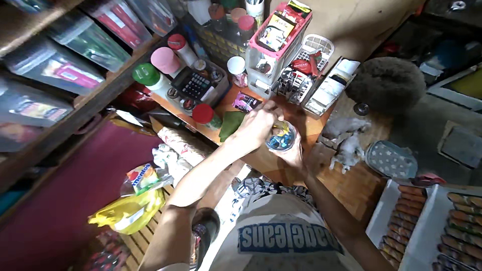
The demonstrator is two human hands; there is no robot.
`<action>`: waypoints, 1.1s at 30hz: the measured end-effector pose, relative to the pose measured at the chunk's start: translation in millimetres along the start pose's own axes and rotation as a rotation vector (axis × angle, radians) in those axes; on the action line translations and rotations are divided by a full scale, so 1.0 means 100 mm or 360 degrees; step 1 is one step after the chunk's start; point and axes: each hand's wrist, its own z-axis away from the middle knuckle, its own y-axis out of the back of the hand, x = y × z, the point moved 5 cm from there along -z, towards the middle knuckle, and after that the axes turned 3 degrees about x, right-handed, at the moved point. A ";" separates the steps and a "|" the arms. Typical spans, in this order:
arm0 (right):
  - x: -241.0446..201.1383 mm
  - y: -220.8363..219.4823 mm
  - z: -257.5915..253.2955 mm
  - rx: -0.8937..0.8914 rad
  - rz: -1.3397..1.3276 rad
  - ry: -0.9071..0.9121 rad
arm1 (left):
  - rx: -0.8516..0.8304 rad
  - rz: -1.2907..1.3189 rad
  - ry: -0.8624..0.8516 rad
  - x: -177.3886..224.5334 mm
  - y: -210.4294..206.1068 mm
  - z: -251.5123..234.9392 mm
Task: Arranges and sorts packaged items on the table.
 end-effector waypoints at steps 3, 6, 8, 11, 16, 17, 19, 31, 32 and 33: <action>-0.06 0.04 0.06 0.0055 -0.0021 -0.0004 | -0.0053 -0.0031 -0.0020 0.07 -0.05 0.00; -0.11 0.03 0.07 0.0025 -0.0049 -0.0031 | -0.0023 -0.0138 0.0010 0.10 -0.12 0.02; -0.18 -0.01 0.06 0.0008 -0.0085 -0.0092 | 0.0028 -0.0234 0.0004 0.13 -0.10 0.04; -0.22 -0.07 0.07 -0.0027 -0.0088 -0.0127 | 0.0147 -0.0350 -0.0017 0.12 -0.01 0.09; -0.29 -0.19 0.11 -0.0127 -0.0036 -0.0209 | 0.0376 -0.0299 0.0028 -0.02 0.11 0.29; -0.29 -0.24 0.12 -0.0125 -0.0035 -0.0220 | 0.0423 -0.0272 0.0052 -0.07 0.12 0.34; -0.28 -0.33 0.17 -0.0225 0.0018 -0.0179 | 0.0432 -0.0139 0.0095 -0.21 0.06 0.49; -0.30 -0.44 0.38 -0.0319 0.0065 -0.0447 | 0.0663 0.1162 0.2187 -2.60 -1.78 3.48; -0.33 -0.47 0.38 -0.0344 0.0071 -0.0438 | 0.0555 0.1183 0.2205 -2.70 -1.89 3.51; -0.34 -0.50 0.38 -0.0314 0.0107 -0.0452 | 0.0485 0.1165 0.2216 -2.83 -1.94 3.49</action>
